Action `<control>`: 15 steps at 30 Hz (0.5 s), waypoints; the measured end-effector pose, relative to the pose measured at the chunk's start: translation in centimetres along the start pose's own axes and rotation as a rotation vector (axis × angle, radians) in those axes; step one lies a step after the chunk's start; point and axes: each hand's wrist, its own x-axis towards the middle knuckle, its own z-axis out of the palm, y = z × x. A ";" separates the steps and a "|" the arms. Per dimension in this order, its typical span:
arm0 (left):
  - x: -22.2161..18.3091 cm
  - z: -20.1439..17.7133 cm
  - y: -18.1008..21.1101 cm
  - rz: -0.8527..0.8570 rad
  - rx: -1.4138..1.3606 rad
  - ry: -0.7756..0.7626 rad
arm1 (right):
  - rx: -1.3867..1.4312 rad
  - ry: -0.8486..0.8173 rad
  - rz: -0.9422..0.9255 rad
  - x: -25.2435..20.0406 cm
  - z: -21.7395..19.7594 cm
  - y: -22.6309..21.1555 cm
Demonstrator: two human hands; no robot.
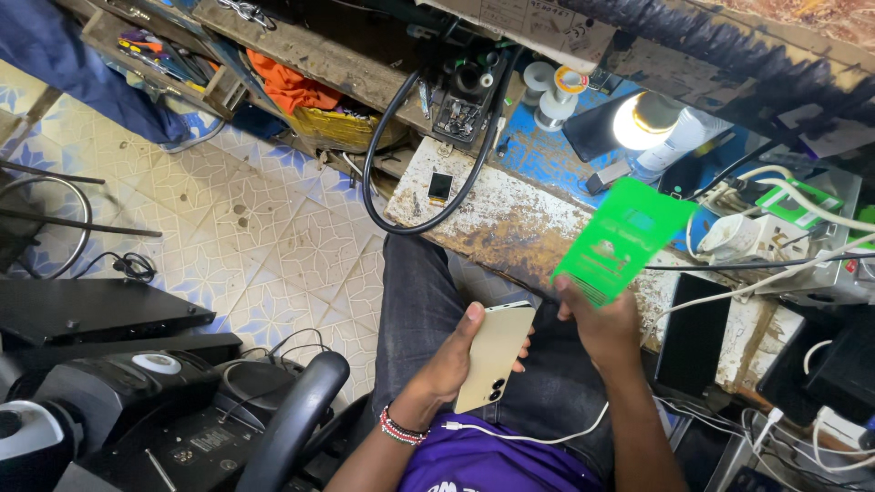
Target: The person removes the back cover of a smartphone, then uses a screwdriver to loosen screws around the internal frame. They detach the screen assembly, set it aside, and later reattach it before closing the back cover.
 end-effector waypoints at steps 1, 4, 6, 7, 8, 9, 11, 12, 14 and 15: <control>-0.1 -0.3 -0.2 0.000 -0.001 0.000 | -0.001 0.000 0.000 0.4 0.1 1.1; -0.2 -0.9 -0.3 0.014 -0.113 -0.037 | 0.043 -0.144 0.204 1.4 0.6 4.0; -0.3 -0.9 0.1 0.034 -0.103 -0.013 | 0.322 -0.275 0.223 1.4 0.9 5.1; -0.3 -1.0 0.1 0.035 -0.106 -0.011 | 0.319 -0.277 0.224 1.1 0.8 4.7; -0.3 -1.1 0.1 0.045 -0.135 -0.008 | 0.195 -0.192 0.204 0.9 0.8 4.2; -0.3 -1.2 0.1 0.056 -0.164 -0.005 | 0.071 -0.107 0.184 0.6 0.8 3.7; -0.5 -1.1 0.3 0.066 -0.122 -0.002 | -0.221 0.000 0.105 -1.5 0.5 0.2; -0.5 -1.0 0.3 0.069 -0.083 -0.003 | -0.514 0.113 0.026 -2.7 0.3 -1.5; 0.0 -1.9 -0.6 0.039 -0.050 0.010 | -0.364 -0.012 -0.169 -4.3 0.4 -2.1; 0.2 -2.3 -1.3 0.011 -0.015 0.024 | -0.206 -0.137 -0.365 -5.2 0.3 -2.2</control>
